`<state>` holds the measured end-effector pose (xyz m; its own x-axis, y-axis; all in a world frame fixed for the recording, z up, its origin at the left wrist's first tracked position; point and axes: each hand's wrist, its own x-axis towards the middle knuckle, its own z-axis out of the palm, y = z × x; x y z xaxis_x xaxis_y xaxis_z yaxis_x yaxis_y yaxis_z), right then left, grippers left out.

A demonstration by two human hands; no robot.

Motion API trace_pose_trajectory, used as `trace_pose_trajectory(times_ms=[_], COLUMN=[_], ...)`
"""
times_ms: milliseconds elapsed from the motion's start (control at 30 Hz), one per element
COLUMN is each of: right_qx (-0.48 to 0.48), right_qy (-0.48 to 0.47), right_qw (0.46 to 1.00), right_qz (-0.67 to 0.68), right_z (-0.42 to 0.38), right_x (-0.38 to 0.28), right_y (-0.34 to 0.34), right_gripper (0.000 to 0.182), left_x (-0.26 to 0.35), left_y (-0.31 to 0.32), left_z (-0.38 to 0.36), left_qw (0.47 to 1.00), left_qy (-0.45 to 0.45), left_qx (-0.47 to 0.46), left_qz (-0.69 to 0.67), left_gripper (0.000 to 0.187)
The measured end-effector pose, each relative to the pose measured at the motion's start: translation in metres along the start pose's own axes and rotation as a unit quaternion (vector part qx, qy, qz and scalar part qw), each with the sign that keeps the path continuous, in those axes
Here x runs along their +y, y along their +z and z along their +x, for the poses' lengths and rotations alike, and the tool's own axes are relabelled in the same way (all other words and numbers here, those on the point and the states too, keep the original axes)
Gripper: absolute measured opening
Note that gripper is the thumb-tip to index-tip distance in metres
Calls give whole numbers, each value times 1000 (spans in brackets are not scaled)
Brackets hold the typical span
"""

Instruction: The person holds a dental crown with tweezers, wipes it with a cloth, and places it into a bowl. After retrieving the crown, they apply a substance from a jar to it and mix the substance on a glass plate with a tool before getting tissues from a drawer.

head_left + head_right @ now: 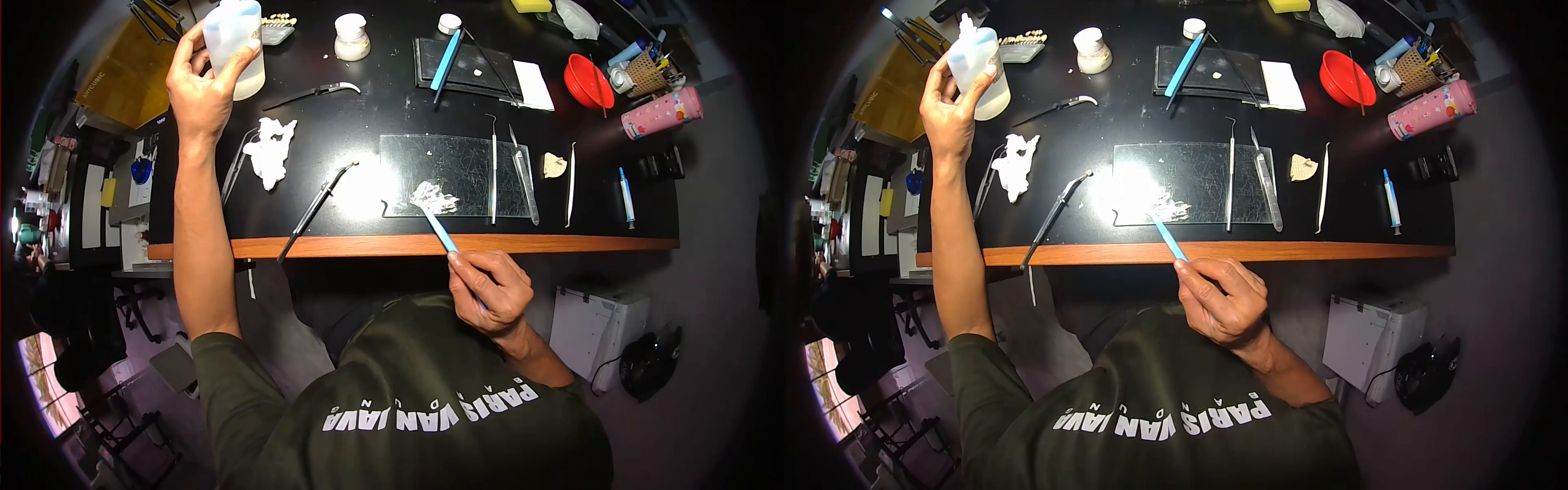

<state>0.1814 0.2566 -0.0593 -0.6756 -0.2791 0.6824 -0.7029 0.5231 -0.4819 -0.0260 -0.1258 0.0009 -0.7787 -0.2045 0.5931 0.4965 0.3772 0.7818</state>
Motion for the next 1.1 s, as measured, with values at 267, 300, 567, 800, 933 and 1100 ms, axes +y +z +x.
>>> trace_pose_trajectory(times_ms=[267,300,567,800,933,1100], right_qx=[16,15,14,30,25,22], right_qy=[15,17,34,82,109,122], right_qw=[999,999,999,996,994,992], right_qz=[-25,-25,-12,-25,-20,-20], right_z=[-2,-2,-4,-5,-5,3], right_x=[-2,-2,0,1,1,-1], right_y=[-3,-3,-4,-10,-14,-19], right_gripper=[32,32,31,29,28,27], left_x=[-28,-30,-33,-40,-50,-49], left_y=[-12,-12,-6,-5,1,11], left_z=[-1,-1,0,26,35,27], left_qw=[1000,1000,997,990,969,974], left_qy=[-5,-9,3,-45,-42,-71], left_qx=[16,20,77,35,20,-8], left_qz=[-2,-5,27,126,244,215], left_gripper=[66,66,78,83,98,98])
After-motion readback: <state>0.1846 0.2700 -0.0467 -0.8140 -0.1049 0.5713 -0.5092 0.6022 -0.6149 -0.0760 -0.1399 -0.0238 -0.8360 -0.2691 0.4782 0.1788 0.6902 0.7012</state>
